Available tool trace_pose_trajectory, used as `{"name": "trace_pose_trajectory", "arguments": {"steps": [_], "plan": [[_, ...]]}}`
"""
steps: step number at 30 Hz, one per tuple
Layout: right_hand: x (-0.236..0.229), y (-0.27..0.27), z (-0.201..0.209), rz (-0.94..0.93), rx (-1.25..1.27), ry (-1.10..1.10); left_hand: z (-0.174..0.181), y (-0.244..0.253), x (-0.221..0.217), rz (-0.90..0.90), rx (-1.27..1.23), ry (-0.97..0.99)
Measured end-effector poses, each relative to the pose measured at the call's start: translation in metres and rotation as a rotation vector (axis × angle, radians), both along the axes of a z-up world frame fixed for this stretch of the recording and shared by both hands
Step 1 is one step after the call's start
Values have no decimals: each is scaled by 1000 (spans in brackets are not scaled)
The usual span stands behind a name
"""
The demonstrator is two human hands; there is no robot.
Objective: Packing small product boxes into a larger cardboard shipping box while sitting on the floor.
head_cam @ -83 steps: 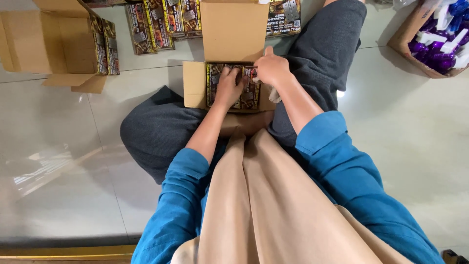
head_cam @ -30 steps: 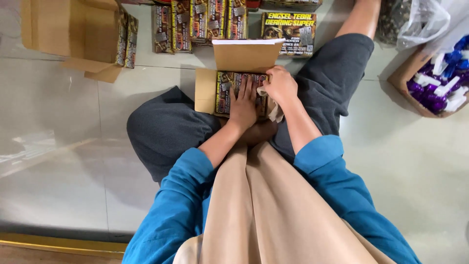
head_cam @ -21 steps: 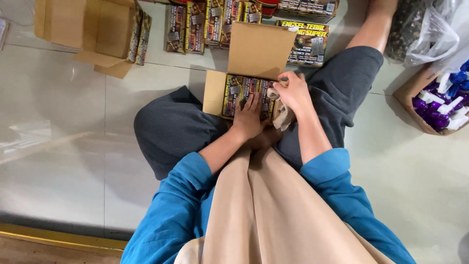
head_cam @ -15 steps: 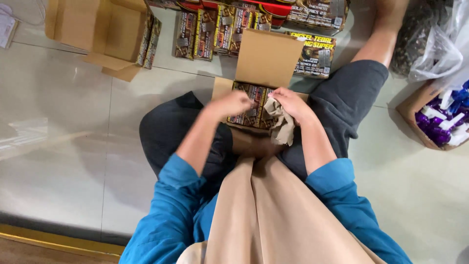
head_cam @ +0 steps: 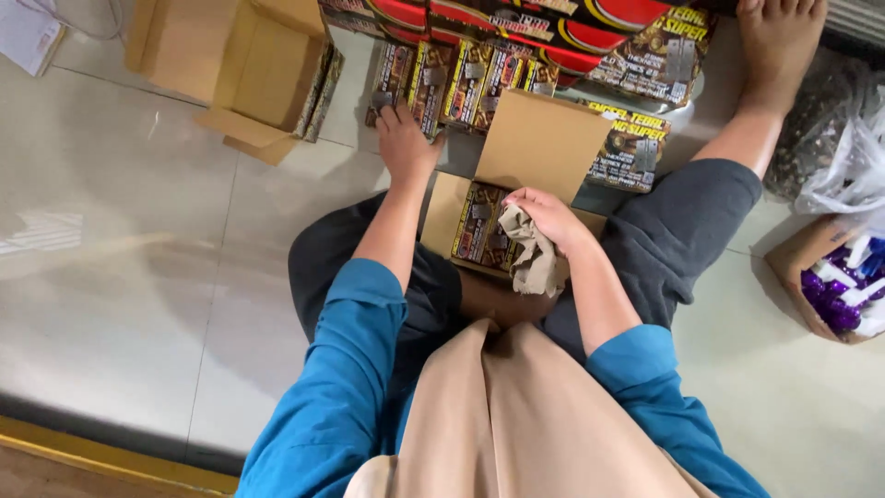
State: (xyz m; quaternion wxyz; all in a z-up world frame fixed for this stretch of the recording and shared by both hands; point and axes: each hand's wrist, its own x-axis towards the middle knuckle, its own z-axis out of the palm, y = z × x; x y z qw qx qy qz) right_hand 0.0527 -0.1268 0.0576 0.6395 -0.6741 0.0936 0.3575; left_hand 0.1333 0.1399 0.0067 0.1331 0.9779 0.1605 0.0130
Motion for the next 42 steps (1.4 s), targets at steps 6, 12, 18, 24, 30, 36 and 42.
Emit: {"name": "trace_pose_trajectory", "arguments": {"steps": [6, 12, 18, 24, 30, 36, 42], "plan": [[9, 6, -26, -28, 20, 39, -43, 12, 23, -10, 161, 133], [15, 8, -26, -3, -13, 28, -5, 19, 17, 7, -1, 157], [15, 7, -45, -27, 26, 53, -9, 61, 13, 51, -626, 326], [12, 8, -22, -130, 48, 183, -26, 66, 9, 258, -1063, 186], [6, -1, -31, -301, 148, 325, 16, 58, -26, 234, -1546, 190], [12, -39, -108, -360, 82, 218, 133, 25, -82, 160, -1695, 308], [-4, -36, -69, -386, 202, 164, 80, -7, -131, -257, -2066, 250]]}}
